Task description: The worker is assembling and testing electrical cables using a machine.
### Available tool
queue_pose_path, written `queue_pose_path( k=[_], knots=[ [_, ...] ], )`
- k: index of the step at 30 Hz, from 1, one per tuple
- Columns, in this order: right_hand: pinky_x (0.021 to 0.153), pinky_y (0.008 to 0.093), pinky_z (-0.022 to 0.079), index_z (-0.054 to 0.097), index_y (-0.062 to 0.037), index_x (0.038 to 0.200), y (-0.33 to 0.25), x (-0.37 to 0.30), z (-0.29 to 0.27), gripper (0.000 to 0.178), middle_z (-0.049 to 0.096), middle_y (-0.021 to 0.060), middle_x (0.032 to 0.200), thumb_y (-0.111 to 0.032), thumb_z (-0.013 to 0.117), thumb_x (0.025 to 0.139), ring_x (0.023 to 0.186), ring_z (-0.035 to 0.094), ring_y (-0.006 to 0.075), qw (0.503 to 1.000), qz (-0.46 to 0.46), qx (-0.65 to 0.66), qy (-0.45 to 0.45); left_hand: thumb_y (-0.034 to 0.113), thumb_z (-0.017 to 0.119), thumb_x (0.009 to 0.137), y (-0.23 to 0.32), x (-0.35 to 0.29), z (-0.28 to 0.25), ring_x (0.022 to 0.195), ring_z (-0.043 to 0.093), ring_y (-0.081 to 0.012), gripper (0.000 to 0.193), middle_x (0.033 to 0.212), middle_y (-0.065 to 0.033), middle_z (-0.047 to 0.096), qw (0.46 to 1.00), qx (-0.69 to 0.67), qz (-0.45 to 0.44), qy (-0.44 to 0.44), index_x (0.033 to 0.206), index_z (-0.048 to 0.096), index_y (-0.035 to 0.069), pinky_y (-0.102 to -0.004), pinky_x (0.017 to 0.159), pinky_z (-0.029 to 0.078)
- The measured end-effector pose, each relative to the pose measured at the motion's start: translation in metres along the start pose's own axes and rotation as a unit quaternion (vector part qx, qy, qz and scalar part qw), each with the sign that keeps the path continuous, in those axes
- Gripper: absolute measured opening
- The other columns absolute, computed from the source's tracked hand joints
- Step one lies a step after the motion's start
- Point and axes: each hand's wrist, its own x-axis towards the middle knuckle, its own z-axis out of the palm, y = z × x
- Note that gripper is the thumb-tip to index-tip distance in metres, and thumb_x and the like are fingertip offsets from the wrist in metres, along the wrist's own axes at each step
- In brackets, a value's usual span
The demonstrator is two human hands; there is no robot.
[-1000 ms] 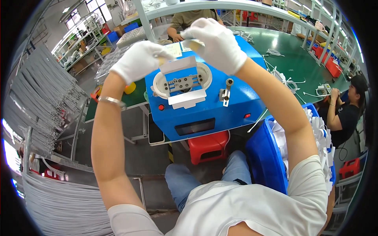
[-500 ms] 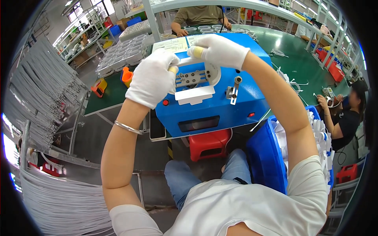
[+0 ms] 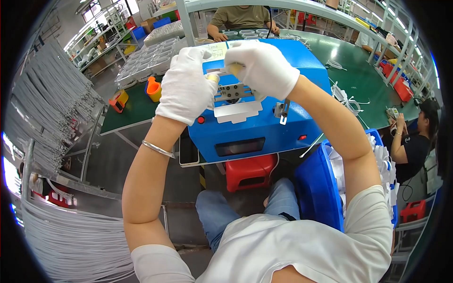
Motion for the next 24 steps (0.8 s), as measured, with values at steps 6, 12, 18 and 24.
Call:
queue_pose_path(
  k=[6, 12, 18, 24],
  knots=[
    [0.066, 0.0357, 0.051, 0.063, -0.0072, 0.091, -0.002, 0.000, -0.008, 0.009, 0.061, 0.0086, 0.081, -0.014, 0.063, 0.085, 0.073, 0.062, 0.0242, 0.998, -0.055, -0.020, -0.018, 0.011, 0.066, 0.078, -0.008, 0.010, -0.005, 0.082, 0.066, -0.0301, 0.018, 0.093, -0.0168, 0.065, 0.953, -0.154, -0.105, -0.240, 0.095, 0.063, 0.004, -0.0374, 0.075, 0.053],
    [0.067, 0.0287, 0.050, 0.063, -0.0050, 0.091, 0.001, 0.017, -0.014, 0.018, 0.063, 0.0067, 0.077, -0.022, 0.066, 0.087, 0.073, 0.061, 0.0153, 0.924, 0.233, 0.255, -0.164, 0.014, 0.064, 0.084, -0.009, 0.001, -0.002, 0.075, 0.065, -0.0187, 0.015, 0.085, -0.0116, 0.065, 0.967, -0.182, -0.073, -0.162, 0.092, 0.059, 0.002, -0.0299, 0.068, 0.052],
    [0.064, 0.0272, 0.049, 0.062, -0.0014, 0.087, -0.009, 0.011, -0.019, 0.019, 0.063, 0.0064, 0.075, -0.019, 0.068, 0.083, 0.068, 0.059, 0.0112, 0.935, 0.179, 0.294, -0.082, 0.035, 0.060, 0.091, -0.005, -0.009, -0.041, 0.050, 0.054, -0.0087, 0.033, 0.068, -0.0031, 0.061, 0.865, -0.345, -0.302, -0.202, 0.093, 0.060, 0.002, -0.0213, 0.042, 0.040],
    [0.078, 0.0310, 0.056, 0.062, 0.0009, 0.100, 0.058, -0.054, -0.053, 0.019, 0.066, 0.0131, 0.095, -0.012, 0.065, 0.086, 0.083, 0.066, 0.0193, 0.819, 0.225, 0.497, 0.177, 0.033, 0.047, 0.098, 0.020, -0.019, -0.069, 0.091, 0.056, -0.0138, 0.046, 0.108, -0.0105, 0.060, 0.898, -0.338, -0.260, -0.110, 0.128, 0.051, 0.000, -0.0260, 0.075, 0.049]
  ],
)
